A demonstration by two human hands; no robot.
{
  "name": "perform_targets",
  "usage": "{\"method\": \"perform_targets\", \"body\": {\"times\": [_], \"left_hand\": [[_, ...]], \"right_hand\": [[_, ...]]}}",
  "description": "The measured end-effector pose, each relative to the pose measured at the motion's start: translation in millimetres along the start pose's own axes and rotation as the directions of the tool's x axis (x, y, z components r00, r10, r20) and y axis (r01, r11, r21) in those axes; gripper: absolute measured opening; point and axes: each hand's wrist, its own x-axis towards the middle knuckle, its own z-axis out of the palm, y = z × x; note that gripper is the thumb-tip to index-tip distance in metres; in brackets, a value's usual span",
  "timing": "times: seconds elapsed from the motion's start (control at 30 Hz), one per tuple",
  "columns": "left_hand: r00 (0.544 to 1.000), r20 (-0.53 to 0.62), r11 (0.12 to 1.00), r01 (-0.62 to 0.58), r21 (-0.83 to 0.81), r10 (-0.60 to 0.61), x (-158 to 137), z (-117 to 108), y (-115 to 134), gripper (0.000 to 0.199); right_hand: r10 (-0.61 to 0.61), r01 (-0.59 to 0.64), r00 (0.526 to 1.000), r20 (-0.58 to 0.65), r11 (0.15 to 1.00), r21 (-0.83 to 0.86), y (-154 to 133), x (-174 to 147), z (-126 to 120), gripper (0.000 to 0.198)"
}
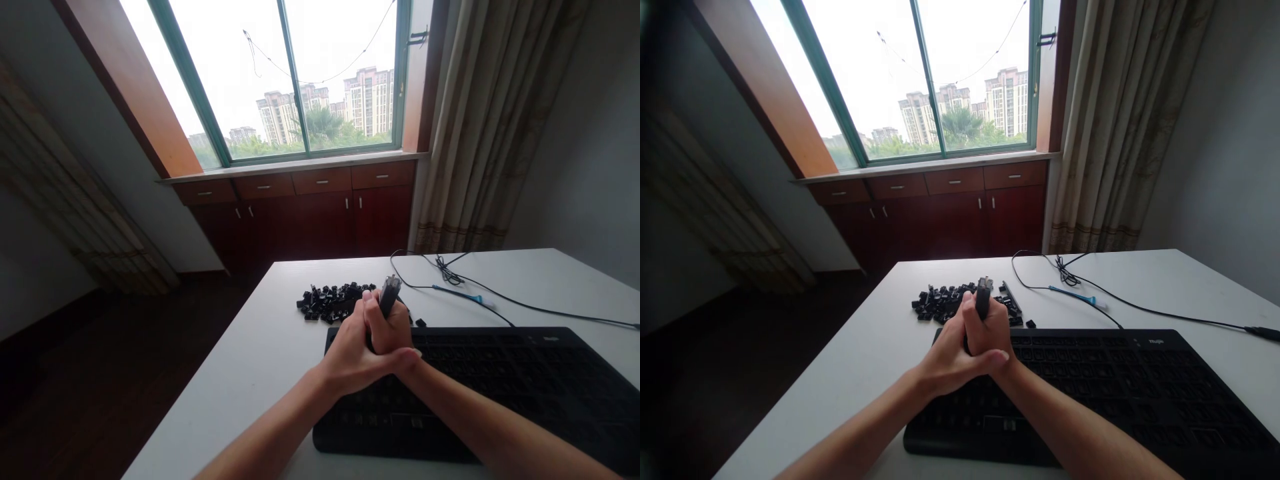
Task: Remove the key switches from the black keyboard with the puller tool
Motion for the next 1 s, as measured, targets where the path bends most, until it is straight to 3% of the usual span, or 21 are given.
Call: {"method": "perform_targets", "body": {"times": [0.13,0.3,0.43,0.6,0.77,0.9,1.0], "left_hand": [[0.993,-0.082,0.997,0.077,-0.031,-0.079,-1.1,13.5,5.6,0.084],[0.993,-0.075,0.995,0.089,-0.052,-0.092,-1.2,16.7,-1.6,0.088],[0.996,0.004,0.996,0.084,-0.003,-0.084,0.2,6.0,-4.6,0.095],[0.979,0.205,0.983,-0.048,0.175,0.011,6.8,-19.1,-7.1,0.094],[0.962,0.263,0.907,-0.175,0.382,0.075,11.3,-31.9,-13.7,0.058],[0.95,0.288,0.889,-0.231,0.395,0.118,10.7,-32.8,-17.4,0.029],[0.947,0.288,0.898,-0.243,0.366,0.139,10.3,-31.7,-19.3,0.024]], "right_hand": [[-0.001,0.001,1.0,-0.026,1.0,0.003,-3.4,0.9,-0.1,0.041],[-0.011,0.012,1.0,-0.019,0.999,0.051,-2.3,3.8,-1.8,0.042],[-0.023,0.028,0.999,-0.036,0.986,0.164,-2.6,5.8,-5.0,0.046],[0.056,-0.013,0.992,-0.115,0.938,0.345,-5.9,13.2,-13.0,0.046],[0.097,0.026,0.954,-0.283,0.916,0.4,-5.9,25.1,-22.2,0.044],[0.096,0.022,0.941,-0.325,0.94,0.342,-4.4,28.3,-24.8,0.047],[0.099,0.004,0.944,-0.313,0.949,0.315,-4.1,27.3,-24.8,0.047]]}}
